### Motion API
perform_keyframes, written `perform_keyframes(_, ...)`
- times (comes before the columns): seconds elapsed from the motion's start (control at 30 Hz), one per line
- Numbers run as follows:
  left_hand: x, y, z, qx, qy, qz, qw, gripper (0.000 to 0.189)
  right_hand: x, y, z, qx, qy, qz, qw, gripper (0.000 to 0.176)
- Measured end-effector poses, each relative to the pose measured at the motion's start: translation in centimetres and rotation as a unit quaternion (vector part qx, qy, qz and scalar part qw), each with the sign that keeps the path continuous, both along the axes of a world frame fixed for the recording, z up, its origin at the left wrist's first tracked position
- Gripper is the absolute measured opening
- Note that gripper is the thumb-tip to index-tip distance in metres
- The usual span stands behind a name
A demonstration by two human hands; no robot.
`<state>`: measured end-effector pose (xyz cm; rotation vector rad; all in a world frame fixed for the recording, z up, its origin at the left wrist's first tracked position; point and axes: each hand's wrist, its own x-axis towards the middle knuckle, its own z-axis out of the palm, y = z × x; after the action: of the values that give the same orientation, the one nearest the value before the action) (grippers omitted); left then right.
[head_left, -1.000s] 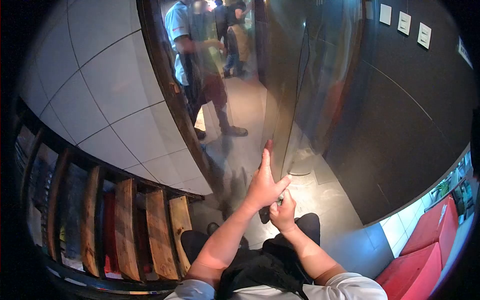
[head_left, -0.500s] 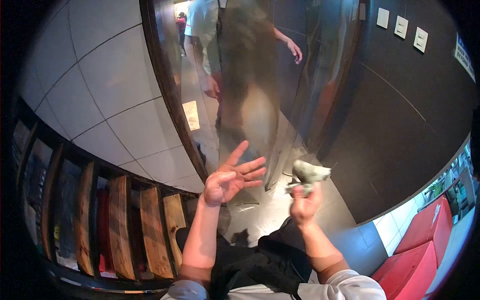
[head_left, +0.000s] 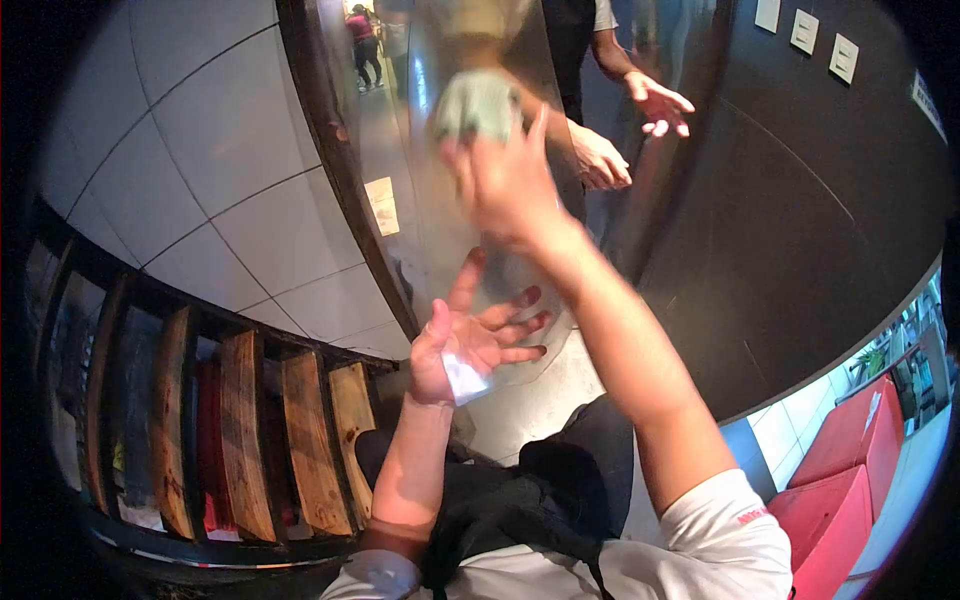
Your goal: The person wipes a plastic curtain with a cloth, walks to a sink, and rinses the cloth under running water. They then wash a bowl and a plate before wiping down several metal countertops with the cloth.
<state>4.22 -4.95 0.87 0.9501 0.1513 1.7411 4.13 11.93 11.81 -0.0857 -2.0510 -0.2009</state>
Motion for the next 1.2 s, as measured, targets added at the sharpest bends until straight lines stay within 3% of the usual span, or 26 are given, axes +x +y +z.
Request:
perform_keyframes(0.03, 0.3, -0.3, 0.4, 0.012, -0.014, -0.022, 1.000, 0.065, -0.9, 1.8, 1.8, 0.013, 0.028, -0.032, 0.999, 0.029)
perform_keyframes(0.1, -0.1, -0.7, 0.0, 0.037, 0.030, -0.026, 0.998, 0.061, -2.4, 5.1, 5.6, -0.250, -0.012, -0.032, 0.968, 0.042)
perform_keyframes(0.17, -0.7, -1.2, -0.8, 0.041, 0.067, -0.020, 0.997, 0.059, -2.3, 7.7, 6.6, -0.365, 0.056, 0.159, 0.915, 0.045)
perform_keyframes(0.2, -1.2, -1.3, -1.3, 0.032, 0.082, -0.011, 0.996, 0.059, -2.2, 8.5, 6.5, -0.478, 0.064, 0.285, 0.828, 0.044)
perform_keyframes(0.23, -1.6, -1.3, -1.8, 0.023, 0.098, -0.002, 0.995, 0.059, -1.2, 8.6, 6.5, -0.548, 0.044, 0.347, 0.760, 0.039)
perform_keyframes(0.3, -2.6, -1.3, -1.8, 0.032, 0.098, -0.016, 0.995, 0.059, -0.7, 9.0, 5.4, -0.539, 0.108, 0.358, 0.754, 0.034)
perform_keyframes(0.33, -2.9, -1.3, -1.8, 0.035, 0.098, -0.025, 0.994, 0.059, -0.3, 8.9, 4.6, -0.598, 0.104, 0.403, 0.685, 0.032)
perform_keyframes(0.37, -3.3, -1.4, -2.1, 0.025, 0.105, -0.012, 0.994, 0.061, 0.5, 8.7, 3.6, -0.625, 0.069, 0.342, 0.698, 0.033)
perform_keyframes(0.43, -4.2, -1.0, -2.7, 0.007, 0.120, 0.012, 0.993, 0.063, 1.2, 8.5, 0.7, -0.652, 0.113, 0.314, 0.681, 0.034)
perform_keyframes(0.57, -6.3, -0.4, -3.6, -0.019, 0.134, 0.035, 0.990, 0.061, 3.2, 6.9, -6.1, -0.687, 0.150, 0.332, 0.628, 0.038)
perform_keyframes(0.7, -7.3, 0.8, -4.2, -0.019, 0.109, 0.024, 0.994, 0.059, 4.9, 4.9, -14.2, -0.705, 0.115, 0.299, 0.633, 0.043)
perform_keyframes(0.77, -7.9, 1.3, -4.2, -0.020, 0.099, 0.023, 0.995, 0.059, 5.8, 3.0, -16.4, -0.704, 0.138, 0.265, 0.644, 0.043)
perform_keyframes(0.83, -8.6, 1.3, -4.2, -0.014, 0.096, 0.022, 0.995, 0.058, 6.2, 0.9, -17.4, -0.733, 0.144, 0.277, 0.605, 0.045)
perform_keyframes(0.97, -8.3, 0.4, -3.9, -0.012, 0.097, 0.015, 0.995, 0.057, 7.4, -0.3, -22.2, -0.740, 0.119, 0.287, 0.597, 0.039)
perform_keyframes(1.03, -7.5, -0.2, -3.6, -0.028, 0.116, 0.046, 0.992, 0.054, 8.9, -3.5, -22.3, -0.687, 0.015, 0.216, 0.694, 0.032)
perform_keyframes(1.1, -6.4, -0.7, -2.9, -0.097, 0.165, 0.116, 0.975, 0.055, 9.8, -6.1, -27.7, -0.720, -0.039, 0.209, 0.660, 0.025)
perform_keyframes(1.17, -4.7, -1.3, -1.8, -0.169, 0.240, 0.218, 0.931, 0.056, 10.9, -9.9, -28.9, -0.775, 0.012, 0.233, 0.588, 0.024)
perform_keyframes(1.2, -3.9, -1.4, -1.6, -0.149, 0.218, 0.236, 0.935, 0.059, 11.6, -10.5, -27.8, -0.775, -0.033, 0.260, 0.575, 0.023)
